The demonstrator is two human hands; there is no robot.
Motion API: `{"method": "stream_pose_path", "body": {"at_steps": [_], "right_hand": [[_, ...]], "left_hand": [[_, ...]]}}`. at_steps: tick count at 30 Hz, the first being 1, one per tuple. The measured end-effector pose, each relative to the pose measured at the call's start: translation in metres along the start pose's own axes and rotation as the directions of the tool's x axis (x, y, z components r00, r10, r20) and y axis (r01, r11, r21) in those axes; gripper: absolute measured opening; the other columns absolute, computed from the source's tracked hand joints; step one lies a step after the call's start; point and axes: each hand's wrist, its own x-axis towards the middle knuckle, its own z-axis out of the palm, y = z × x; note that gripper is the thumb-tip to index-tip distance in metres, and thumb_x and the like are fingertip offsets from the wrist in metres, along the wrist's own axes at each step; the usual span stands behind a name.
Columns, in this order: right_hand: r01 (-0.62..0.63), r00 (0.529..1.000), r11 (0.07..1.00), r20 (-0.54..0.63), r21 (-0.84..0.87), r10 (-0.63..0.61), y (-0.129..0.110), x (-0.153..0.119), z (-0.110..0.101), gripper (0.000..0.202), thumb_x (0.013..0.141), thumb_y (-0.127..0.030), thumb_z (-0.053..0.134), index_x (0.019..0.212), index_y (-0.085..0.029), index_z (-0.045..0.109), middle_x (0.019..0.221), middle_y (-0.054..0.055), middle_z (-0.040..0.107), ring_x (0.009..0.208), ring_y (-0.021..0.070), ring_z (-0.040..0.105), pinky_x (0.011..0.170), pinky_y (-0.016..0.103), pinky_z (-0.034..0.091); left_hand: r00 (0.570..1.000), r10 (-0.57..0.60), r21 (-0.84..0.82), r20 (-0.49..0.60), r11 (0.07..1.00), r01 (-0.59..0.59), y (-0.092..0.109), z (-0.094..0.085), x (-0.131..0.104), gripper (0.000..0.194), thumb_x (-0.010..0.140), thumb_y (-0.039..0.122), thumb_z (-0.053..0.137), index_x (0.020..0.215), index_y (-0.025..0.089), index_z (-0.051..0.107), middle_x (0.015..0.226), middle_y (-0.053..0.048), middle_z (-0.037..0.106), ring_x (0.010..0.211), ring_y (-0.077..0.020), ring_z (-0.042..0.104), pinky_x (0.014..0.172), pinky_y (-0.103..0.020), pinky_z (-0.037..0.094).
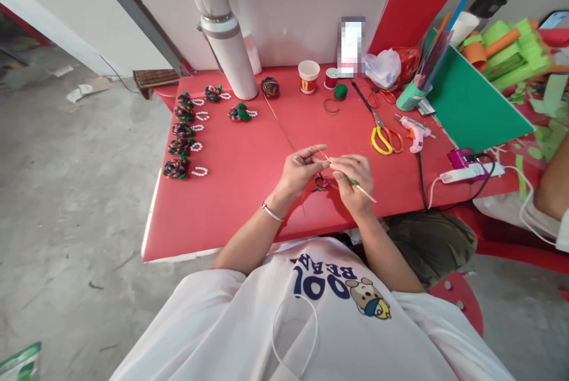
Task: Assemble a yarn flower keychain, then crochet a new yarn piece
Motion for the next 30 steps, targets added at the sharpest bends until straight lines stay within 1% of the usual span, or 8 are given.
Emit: {"method": "stream_pose_path", "body": {"at_steps": [4, 7, 10, 13, 18, 23, 27, 30], "right_hand": [[0.127, 0.986, 0.979, -0.082, -0.162, -0.142, -0.001, -0.006, 0.008, 0.016, 0.101, -0.044, 0.068, 0.11, -0.039, 0.08, 0.115, 0.0, 0.084, 0.107, 0.0239, 0.07, 0.092, 0.043, 0.059], [0.143, 0.988, 0.989, -0.056, -0.046, -0.145, 0.003, -0.001, 0.006, 0.022, 0.103, -0.047, 0.062, 0.114, -0.04, 0.079, 0.115, -0.001, 0.084, 0.105, 0.0228, 0.07, 0.093, 0.044, 0.059], [0.085, 0.993, 0.988, 0.074, 0.128, -0.095, 0.011, 0.011, -0.008, 0.025, 0.104, -0.051, 0.059, 0.113, -0.039, 0.079, 0.111, -0.002, 0.084, 0.101, 0.0221, 0.072, 0.095, 0.047, 0.058], [-0.005, 0.984, 0.971, 0.176, 0.241, -0.038, 0.019, 0.023, -0.028, 0.02, 0.103, -0.047, 0.064, 0.108, -0.038, 0.08, 0.107, -0.002, 0.084, 0.099, 0.0221, 0.074, 0.095, 0.048, 0.058], [-0.163, 0.975, 0.923, 0.199, 0.35, 0.096, 0.025, 0.029, -0.046, 0.017, 0.102, -0.041, 0.067, 0.1, -0.035, 0.082, 0.095, 0.0, 0.083, 0.096, 0.023, 0.074, 0.092, 0.047, 0.06], [-0.261, 0.965, 0.821, 0.137, 0.508, 0.222, 0.026, 0.015, -0.025, 0.028, 0.101, -0.054, 0.064, 0.094, -0.032, 0.08, 0.089, 0.001, 0.083, 0.091, 0.0238, 0.077, 0.09, 0.048, 0.063], [-0.211, 0.976, 0.903, 0.134, 0.375, 0.172, 0.015, 0.003, -0.003, 0.026, 0.1, -0.055, 0.066, 0.102, -0.034, 0.081, 0.111, 0.001, 0.084, 0.11, 0.0249, 0.076, 0.102, 0.051, 0.06], [-0.166, 0.986, 0.933, 0.08, 0.32, 0.148, 0.009, 0.001, 0.002, 0.024, 0.102, -0.052, 0.064, 0.102, -0.034, 0.08, 0.109, 0.001, 0.084, 0.108, 0.0238, 0.076, 0.101, 0.05, 0.061]], "left_hand": [[0.993, -0.073, -0.016, 0.094, 0.997, 0.075, -0.002, -0.005, 0.0, 0.055, 0.059, 0.018, 0.096, 0.112, 0.012, 0.08, 0.063, 0.001, 0.069, 0.042, -0.003, 0.043, 0.043, -0.019, 0.023], [0.985, -0.122, -0.01, 0.125, 0.992, 0.124, 0.001, -0.008, 0.0, 0.053, 0.062, 0.015, 0.093, 0.114, 0.011, 0.08, 0.064, 0.001, 0.069, 0.04, -0.0013, 0.036, 0.042, -0.02, 0.018], [0.986, -0.13, -0.004, 0.1, 0.991, 0.132, 0.005, -0.009, 0.0, 0.05, 0.061, 0.013, 0.094, 0.11, 0.012, 0.081, 0.064, 0.001, 0.068, 0.042, -0.0008, 0.036, 0.042, -0.019, 0.018], [0.987, -0.137, 0.002, 0.088, 0.991, 0.137, 0.008, -0.008, -0.001, 0.046, 0.059, 0.011, 0.094, 0.104, 0.012, 0.083, 0.063, 0.001, 0.067, 0.043, -0.0013, 0.038, 0.043, -0.019, 0.019], [0.98, -0.164, 0.014, 0.114, 0.986, 0.164, 0.01, -0.005, -0.002, 0.039, 0.054, 0.012, 0.095, 0.091, 0.013, 0.084, 0.059, 0.0, 0.066, 0.043, -0.0014, 0.038, 0.043, -0.019, 0.021], [0.98, -0.166, 0.029, 0.113, 0.986, 0.164, 0.007, -0.005, 0.0, 0.038, 0.055, 0.012, 0.094, 0.092, 0.013, 0.084, 0.061, 0.0, 0.068, 0.042, -0.0011, 0.038, 0.043, -0.019, 0.022], [0.982, -0.137, 0.019, 0.127, 0.991, 0.135, -0.001, -0.005, 0.001, 0.047, 0.055, 0.011, 0.095, 0.1, 0.014, 0.082, 0.067, 0.0, 0.071, 0.048, -0.004, 0.05, 0.044, -0.018, 0.025], [0.985, -0.133, 0.024, 0.113, 0.991, 0.131, -0.004, -0.005, 0.001, 0.052, 0.055, 0.013, 0.097, 0.104, 0.013, 0.082, 0.072, -0.001, 0.073, 0.052, -0.0057, 0.055, 0.044, -0.018, 0.026]]}}
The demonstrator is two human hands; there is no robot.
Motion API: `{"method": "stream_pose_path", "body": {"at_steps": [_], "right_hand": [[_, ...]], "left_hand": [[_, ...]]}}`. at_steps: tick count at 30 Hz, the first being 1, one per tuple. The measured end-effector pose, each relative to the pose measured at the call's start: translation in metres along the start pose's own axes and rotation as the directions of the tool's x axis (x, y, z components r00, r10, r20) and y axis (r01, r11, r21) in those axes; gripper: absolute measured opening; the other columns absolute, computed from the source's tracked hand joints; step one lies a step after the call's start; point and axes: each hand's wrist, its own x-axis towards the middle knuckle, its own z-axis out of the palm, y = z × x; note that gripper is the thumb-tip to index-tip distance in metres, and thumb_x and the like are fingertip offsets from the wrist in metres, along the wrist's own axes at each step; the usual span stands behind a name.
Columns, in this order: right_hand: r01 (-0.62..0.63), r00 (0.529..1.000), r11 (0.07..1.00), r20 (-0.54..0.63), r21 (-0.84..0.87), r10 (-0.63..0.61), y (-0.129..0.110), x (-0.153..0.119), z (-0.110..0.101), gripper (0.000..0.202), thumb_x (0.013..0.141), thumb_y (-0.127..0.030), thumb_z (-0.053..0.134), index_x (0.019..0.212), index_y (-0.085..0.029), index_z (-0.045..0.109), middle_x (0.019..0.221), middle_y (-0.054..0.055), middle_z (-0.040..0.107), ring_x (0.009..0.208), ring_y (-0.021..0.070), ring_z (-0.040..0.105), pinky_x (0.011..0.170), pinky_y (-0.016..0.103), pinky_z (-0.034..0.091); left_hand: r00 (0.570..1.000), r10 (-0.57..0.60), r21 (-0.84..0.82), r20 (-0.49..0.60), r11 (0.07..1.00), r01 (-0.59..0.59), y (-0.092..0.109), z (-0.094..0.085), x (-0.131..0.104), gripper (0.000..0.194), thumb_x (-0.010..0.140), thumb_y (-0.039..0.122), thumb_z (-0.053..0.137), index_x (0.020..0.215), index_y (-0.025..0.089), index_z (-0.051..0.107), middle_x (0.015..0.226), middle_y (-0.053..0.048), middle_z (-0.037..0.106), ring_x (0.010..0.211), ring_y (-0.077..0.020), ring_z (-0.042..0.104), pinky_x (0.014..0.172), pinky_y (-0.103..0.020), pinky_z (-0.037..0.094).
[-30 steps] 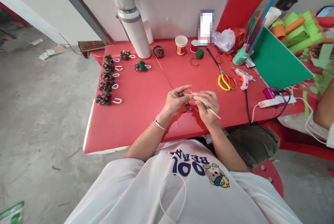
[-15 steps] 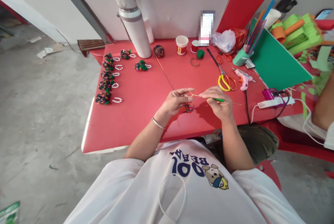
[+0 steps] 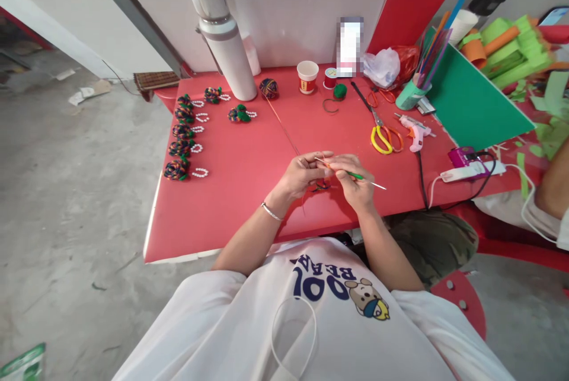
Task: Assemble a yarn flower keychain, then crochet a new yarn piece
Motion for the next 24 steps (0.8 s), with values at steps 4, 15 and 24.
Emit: {"method": "stream_pose_path", "body": {"at_steps": [4, 15, 24], "right_hand": [[0.007, 0.999, 1.0, -0.045, 0.014, -0.007, -0.003, 0.003, -0.003, 0.023, 0.104, -0.048, 0.062, 0.101, -0.032, 0.079, 0.106, 0.002, 0.085, 0.104, 0.0231, 0.076, 0.098, 0.049, 0.061], [0.285, 0.935, 0.849, -0.066, -0.445, -0.349, -0.01, -0.008, 0.007, 0.022, 0.098, -0.038, 0.073, 0.119, -0.041, 0.079, 0.118, -0.001, 0.083, 0.107, 0.0236, 0.069, 0.092, 0.042, 0.058], [0.102, 0.989, 0.995, 0.114, -0.015, -0.1, -0.002, 0.019, -0.035, 0.019, 0.101, -0.048, 0.067, 0.106, -0.037, 0.081, 0.105, -0.001, 0.084, 0.097, 0.0228, 0.073, 0.094, 0.048, 0.057]], "left_hand": [[0.999, 0.029, 0.006, -0.037, 1.0, -0.029, 0.004, 0.0, 0.0, 0.055, 0.057, 0.018, 0.099, 0.108, 0.014, 0.081, 0.079, -0.003, 0.076, 0.051, -0.0039, 0.052, 0.043, -0.018, 0.024], [0.999, 0.032, -0.064, -0.033, 0.997, -0.034, 0.005, 0.001, -0.001, 0.048, 0.059, 0.016, 0.094, 0.105, 0.013, 0.081, 0.063, 0.001, 0.069, 0.042, -0.0013, 0.038, 0.042, -0.019, 0.019], [0.999, -0.031, -0.096, -0.022, 0.995, 0.029, 0.013, -0.003, -0.003, 0.044, 0.059, 0.008, 0.09, 0.102, 0.012, 0.082, 0.063, 0.001, 0.067, 0.044, -0.0007, 0.037, 0.044, -0.017, 0.019]]}}
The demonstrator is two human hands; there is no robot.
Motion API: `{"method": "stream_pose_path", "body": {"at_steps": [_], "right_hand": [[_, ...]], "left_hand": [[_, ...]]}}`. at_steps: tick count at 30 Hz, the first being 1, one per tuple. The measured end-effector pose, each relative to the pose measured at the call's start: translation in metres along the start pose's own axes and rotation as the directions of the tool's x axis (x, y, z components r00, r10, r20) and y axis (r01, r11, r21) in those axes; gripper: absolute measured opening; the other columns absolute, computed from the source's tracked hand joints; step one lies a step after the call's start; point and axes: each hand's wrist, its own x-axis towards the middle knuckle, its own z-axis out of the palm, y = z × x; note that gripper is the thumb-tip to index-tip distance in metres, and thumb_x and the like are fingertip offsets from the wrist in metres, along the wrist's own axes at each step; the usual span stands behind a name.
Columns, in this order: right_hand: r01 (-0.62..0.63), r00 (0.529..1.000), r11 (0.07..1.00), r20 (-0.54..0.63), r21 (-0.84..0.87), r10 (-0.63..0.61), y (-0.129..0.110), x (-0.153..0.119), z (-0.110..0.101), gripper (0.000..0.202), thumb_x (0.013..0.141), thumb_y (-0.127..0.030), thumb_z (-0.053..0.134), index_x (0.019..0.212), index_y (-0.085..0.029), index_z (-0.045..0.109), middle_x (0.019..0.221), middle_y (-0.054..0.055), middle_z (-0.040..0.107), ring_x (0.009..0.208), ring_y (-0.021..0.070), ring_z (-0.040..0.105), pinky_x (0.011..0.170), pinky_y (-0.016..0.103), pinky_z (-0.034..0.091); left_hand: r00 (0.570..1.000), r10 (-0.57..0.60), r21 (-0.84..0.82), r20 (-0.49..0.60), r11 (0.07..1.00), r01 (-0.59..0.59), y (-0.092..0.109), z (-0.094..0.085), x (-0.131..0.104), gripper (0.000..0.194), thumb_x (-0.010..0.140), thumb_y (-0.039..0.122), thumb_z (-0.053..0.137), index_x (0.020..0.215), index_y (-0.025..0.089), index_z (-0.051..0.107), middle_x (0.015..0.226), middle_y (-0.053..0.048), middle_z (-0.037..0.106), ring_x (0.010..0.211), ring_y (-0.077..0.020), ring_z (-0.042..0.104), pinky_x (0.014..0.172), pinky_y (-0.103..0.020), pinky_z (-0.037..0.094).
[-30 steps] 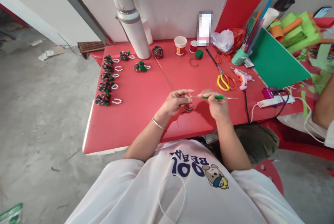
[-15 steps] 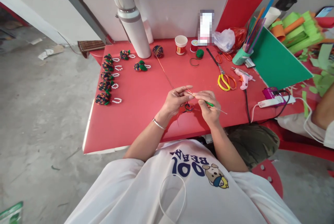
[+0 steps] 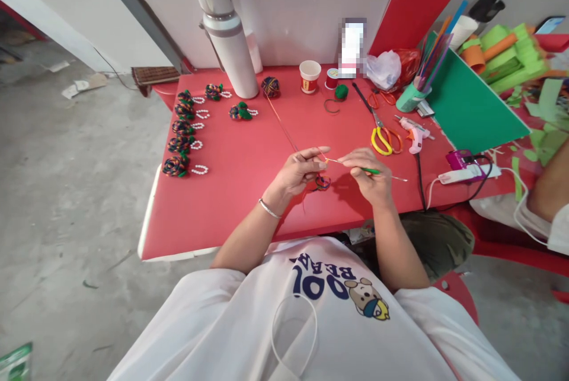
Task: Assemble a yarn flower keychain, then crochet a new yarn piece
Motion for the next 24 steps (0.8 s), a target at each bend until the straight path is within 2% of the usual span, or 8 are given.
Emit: {"method": "stream_pose_path", "body": {"at_steps": [4, 6, 9, 12, 14, 20, 24], "right_hand": [[-0.105, 0.994, 0.988, 0.01, 0.114, 0.105, 0.001, 0.004, -0.014, 0.015, 0.102, -0.041, 0.068, 0.1, -0.035, 0.082, 0.096, 0.0, 0.083, 0.095, 0.0224, 0.074, 0.091, 0.044, 0.058], [-0.145, 0.989, 0.964, 0.0, 0.223, 0.149, 0.002, 0.002, -0.01, 0.018, 0.102, -0.044, 0.067, 0.098, -0.035, 0.082, 0.093, 0.0, 0.082, 0.093, 0.0221, 0.075, 0.088, 0.043, 0.059], [-0.172, 0.98, 0.931, -0.037, 0.321, 0.194, 0.004, -0.004, 0.008, 0.02, 0.1, -0.049, 0.068, 0.1, -0.035, 0.082, 0.097, 0.0, 0.083, 0.096, 0.0226, 0.077, 0.089, 0.043, 0.061], [-0.138, 0.985, 0.971, -0.074, 0.193, 0.154, 0.002, -0.011, 0.028, 0.018, 0.099, -0.048, 0.07, 0.105, -0.036, 0.082, 0.111, 0.0, 0.084, 0.106, 0.0232, 0.077, 0.097, 0.046, 0.06], [-0.098, 0.989, 0.992, -0.103, 0.081, 0.106, -0.001, -0.014, 0.037, 0.019, 0.1, -0.048, 0.069, 0.105, -0.036, 0.082, 0.112, 0.001, 0.084, 0.107, 0.0232, 0.076, 0.098, 0.047, 0.06], [-0.071, 0.987, 0.997, -0.149, -0.019, 0.068, -0.009, -0.013, 0.036, 0.022, 0.104, -0.045, 0.062, 0.105, -0.032, 0.08, 0.108, 0.002, 0.085, 0.101, 0.0227, 0.076, 0.093, 0.046, 0.061], [-0.011, 0.989, 0.957, -0.142, -0.289, -0.031, -0.011, -0.017, 0.039, 0.02, 0.104, -0.043, 0.063, 0.108, -0.034, 0.08, 0.111, 0.002, 0.084, 0.101, 0.0229, 0.074, 0.094, 0.046, 0.06]], "left_hand": [[0.999, -0.009, 0.014, 0.033, 1.0, 0.009, -0.002, -0.002, 0.001, 0.04, 0.061, 0.007, 0.089, 0.101, 0.011, 0.082, 0.063, 0.0, 0.067, 0.045, -0.0015, 0.04, 0.045, -0.018, 0.02], [0.999, 0.0, 0.016, 0.051, 1.0, -0.001, -0.004, -0.002, 0.002, 0.04, 0.061, 0.008, 0.09, 0.101, 0.01, 0.082, 0.063, 0.0, 0.068, 0.044, -0.0014, 0.04, 0.044, -0.018, 0.02], [0.998, 0.031, 0.026, 0.057, 0.999, -0.032, -0.007, -0.001, 0.003, 0.047, 0.059, 0.009, 0.092, 0.105, 0.01, 0.081, 0.066, 0.0, 0.07, 0.044, -0.0016, 0.042, 0.044, -0.018, 0.021], [0.998, 0.047, 0.045, 0.041, 0.998, -0.049, -0.01, 0.001, 0.003, 0.057, 0.057, 0.009, 0.093, 0.113, 0.012, 0.08, 0.07, 0.0, 0.072, 0.049, -0.0044, 0.052, 0.045, -0.018, 0.026], [0.998, 0.05, 0.058, 0.025, 0.997, -0.051, -0.012, 0.002, 0.003, 0.061, 0.057, 0.009, 0.094, 0.116, 0.013, 0.08, 0.072, 0.0, 0.072, 0.051, -0.0049, 0.054, 0.045, -0.018, 0.026], [0.993, 0.111, 0.072, -0.035, 0.992, -0.108, -0.01, 0.004, 0.003, 0.058, 0.057, 0.018, 0.1, 0.111, 0.013, 0.08, 0.072, -0.001, 0.074, 0.047, -0.0021, 0.046, 0.043, -0.018, 0.022], [0.987, 0.153, 0.048, -0.045, 0.987, -0.151, -0.011, 0.003, 0.004, 0.054, 0.056, 0.018, 0.1, 0.106, 0.012, 0.081, 0.067, -0.001, 0.072, 0.045, -0.0022, 0.045, 0.043, -0.018, 0.024]]}}
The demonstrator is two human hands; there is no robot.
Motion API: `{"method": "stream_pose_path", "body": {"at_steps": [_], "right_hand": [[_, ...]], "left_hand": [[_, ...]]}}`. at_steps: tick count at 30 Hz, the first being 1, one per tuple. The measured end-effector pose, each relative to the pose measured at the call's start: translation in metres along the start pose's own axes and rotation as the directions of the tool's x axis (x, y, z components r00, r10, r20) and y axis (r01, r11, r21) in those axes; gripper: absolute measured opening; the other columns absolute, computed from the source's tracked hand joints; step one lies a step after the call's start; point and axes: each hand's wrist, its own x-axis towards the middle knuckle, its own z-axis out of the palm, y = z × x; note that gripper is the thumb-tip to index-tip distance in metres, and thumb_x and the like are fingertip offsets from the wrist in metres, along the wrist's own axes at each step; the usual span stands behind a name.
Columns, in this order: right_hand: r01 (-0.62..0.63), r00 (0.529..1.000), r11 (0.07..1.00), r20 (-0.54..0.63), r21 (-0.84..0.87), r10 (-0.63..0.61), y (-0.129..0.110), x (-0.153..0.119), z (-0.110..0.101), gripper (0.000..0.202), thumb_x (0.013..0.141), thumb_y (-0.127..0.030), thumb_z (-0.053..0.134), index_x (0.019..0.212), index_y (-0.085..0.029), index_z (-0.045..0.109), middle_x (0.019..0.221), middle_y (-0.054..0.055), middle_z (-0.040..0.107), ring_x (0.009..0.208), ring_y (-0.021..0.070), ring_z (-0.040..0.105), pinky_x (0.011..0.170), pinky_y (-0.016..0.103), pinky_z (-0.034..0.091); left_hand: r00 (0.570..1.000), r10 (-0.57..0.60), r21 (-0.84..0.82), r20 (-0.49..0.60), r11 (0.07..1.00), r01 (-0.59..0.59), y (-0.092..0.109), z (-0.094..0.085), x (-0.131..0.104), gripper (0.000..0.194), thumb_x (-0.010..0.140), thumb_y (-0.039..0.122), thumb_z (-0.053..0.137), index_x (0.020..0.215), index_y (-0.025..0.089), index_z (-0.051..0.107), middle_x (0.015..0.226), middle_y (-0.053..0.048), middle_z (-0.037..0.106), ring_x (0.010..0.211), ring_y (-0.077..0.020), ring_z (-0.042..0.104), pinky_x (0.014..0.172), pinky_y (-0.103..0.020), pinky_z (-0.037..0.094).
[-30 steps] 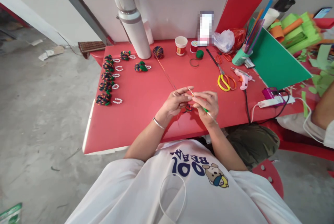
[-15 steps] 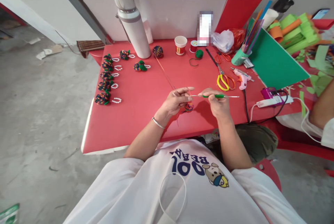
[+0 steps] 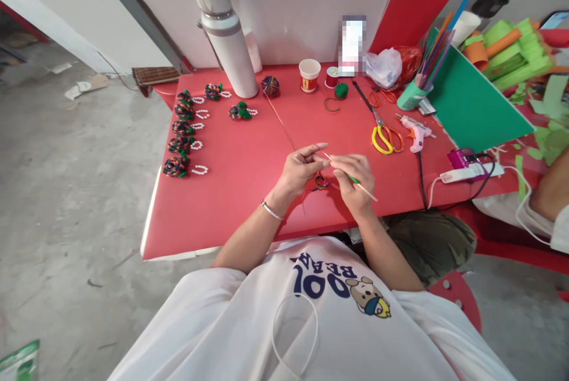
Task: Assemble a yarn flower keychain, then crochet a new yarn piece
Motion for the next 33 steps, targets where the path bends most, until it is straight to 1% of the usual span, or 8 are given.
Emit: {"method": "stream_pose_path", "body": {"at_steps": [3, 7, 10, 15, 18, 21, 26, 33], "right_hand": [[0.116, 0.99, 0.978, -0.057, -0.175, -0.127, -0.001, -0.004, 0.005, 0.017, 0.101, -0.042, 0.067, 0.112, -0.038, 0.081, 0.116, 0.002, 0.084, 0.104, 0.0237, 0.07, 0.093, 0.043, 0.058], [0.159, 0.987, 0.987, -0.012, 0.001, -0.159, 0.005, 0.003, 0.001, 0.023, 0.104, -0.048, 0.061, 0.114, -0.04, 0.079, 0.116, 0.0, 0.084, 0.103, 0.0227, 0.07, 0.093, 0.044, 0.058], [0.088, 0.99, 0.981, 0.094, 0.171, -0.106, 0.013, 0.015, -0.014, 0.024, 0.103, -0.051, 0.061, 0.112, -0.039, 0.08, 0.112, -0.001, 0.084, 0.099, 0.0221, 0.073, 0.094, 0.047, 0.058], [-0.081, 0.981, 0.958, 0.191, 0.274, 0.029, 0.022, 0.027, -0.041, 0.017, 0.101, -0.044, 0.068, 0.104, -0.036, 0.082, 0.103, 0.0, 0.085, 0.098, 0.0223, 0.074, 0.094, 0.045, 0.059], [-0.211, 0.968, 0.892, 0.212, 0.4, 0.134, 0.023, 0.024, -0.041, 0.017, 0.102, -0.043, 0.067, 0.101, -0.035, 0.082, 0.097, 0.0, 0.084, 0.096, 0.0218, 0.075, 0.091, 0.044, 0.06], [-0.257, 0.965, 0.826, 0.18, 0.502, 0.191, 0.02, 0.015, -0.026, 0.022, 0.101, -0.051, 0.066, 0.101, -0.034, 0.081, 0.099, 0.001, 0.084, 0.098, 0.0229, 0.077, 0.092, 0.045, 0.062], [-0.166, 0.984, 0.939, 0.106, 0.3, 0.14, 0.007, 0.003, -0.001, 0.027, 0.1, -0.056, 0.065, 0.103, -0.034, 0.081, 0.113, 0.002, 0.084, 0.109, 0.0241, 0.076, 0.1, 0.049, 0.06], [-0.082, 0.996, 0.979, 0.04, 0.185, 0.076, -0.001, 0.005, -0.004, 0.028, 0.105, -0.051, 0.059, 0.104, -0.033, 0.08, 0.109, 0.002, 0.084, 0.101, 0.0236, 0.076, 0.094, 0.048, 0.06]], "left_hand": [[0.998, -0.031, -0.043, 0.053, 0.999, 0.033, 0.0, -0.002, 0.0, 0.051, 0.058, 0.018, 0.098, 0.105, 0.012, 0.081, 0.063, 0.0, 0.07, 0.043, -0.0025, 0.044, 0.042, -0.018, 0.023], [0.985, -0.114, -0.067, 0.128, 0.99, 0.124, 0.004, -0.004, -0.001, 0.045, 0.06, 0.015, 0.095, 0.103, 0.014, 0.083, 0.062, 0.002, 0.067, 0.04, 0.0001, 0.035, 0.04, -0.018, 0.018], [0.988, -0.123, -0.05, 0.091, 0.991, 0.128, 0.008, -0.004, -0.002, 0.044, 0.058, 0.012, 0.094, 0.1, 0.014, 0.083, 0.063, 0.002, 0.068, 0.041, 0.0005, 0.034, 0.04, -0.017, 0.018], [0.991, -0.112, -0.008, 0.071, 0.994, 0.113, 0.011, -0.004, -0.002, 0.041, 0.057, 0.011, 0.093, 0.097, 0.012, 0.082, 0.062, 0.002, 0.069, 0.043, -0.0002, 0.037, 0.042, -0.017, 0.023], [0.99, -0.112, 0.007, 0.088, 0.994, 0.112, 0.009, -0.005, -0.002, 0.039, 0.061, 0.01, 0.091, 0.098, 0.011, 0.082, 0.062, 0.001, 0.068, 0.043, -0.0001, 0.036, 0.044, -0.018, 0.024], [0.99, -0.112, 0.012, 0.087, 0.994, 0.112, 0.006, -0.004, -0.002, 0.043, 0.06, 0.01, 0.092, 0.102, 0.011, 0.082, 0.063, 0.001, 0.069, 0.042, -0.0007, 0.038, 0.044, -0.019, 0.023], [0.992, -0.097, -0.004, 0.078, 0.995, 0.097, 0.003, 0.001, -0.003, 0.052, 0.055, 0.01, 0.095, 0.105, 0.014, 0.082, 0.07, -0.001, 0.073, 0.052, -0.0057, 0.056, 0.048, -0.019, 0.033], [0.998, -0.053, 0.006, 0.02, 0.999, 0.053, 0.005, 0.003, -0.003, 0.054, 0.055, 0.019, 0.099, 0.106, 0.014, 0.082, 0.069, 0.0, 0.072, 0.046, -0.0024, 0.046, 0.043, -0.018, 0.025]]}}
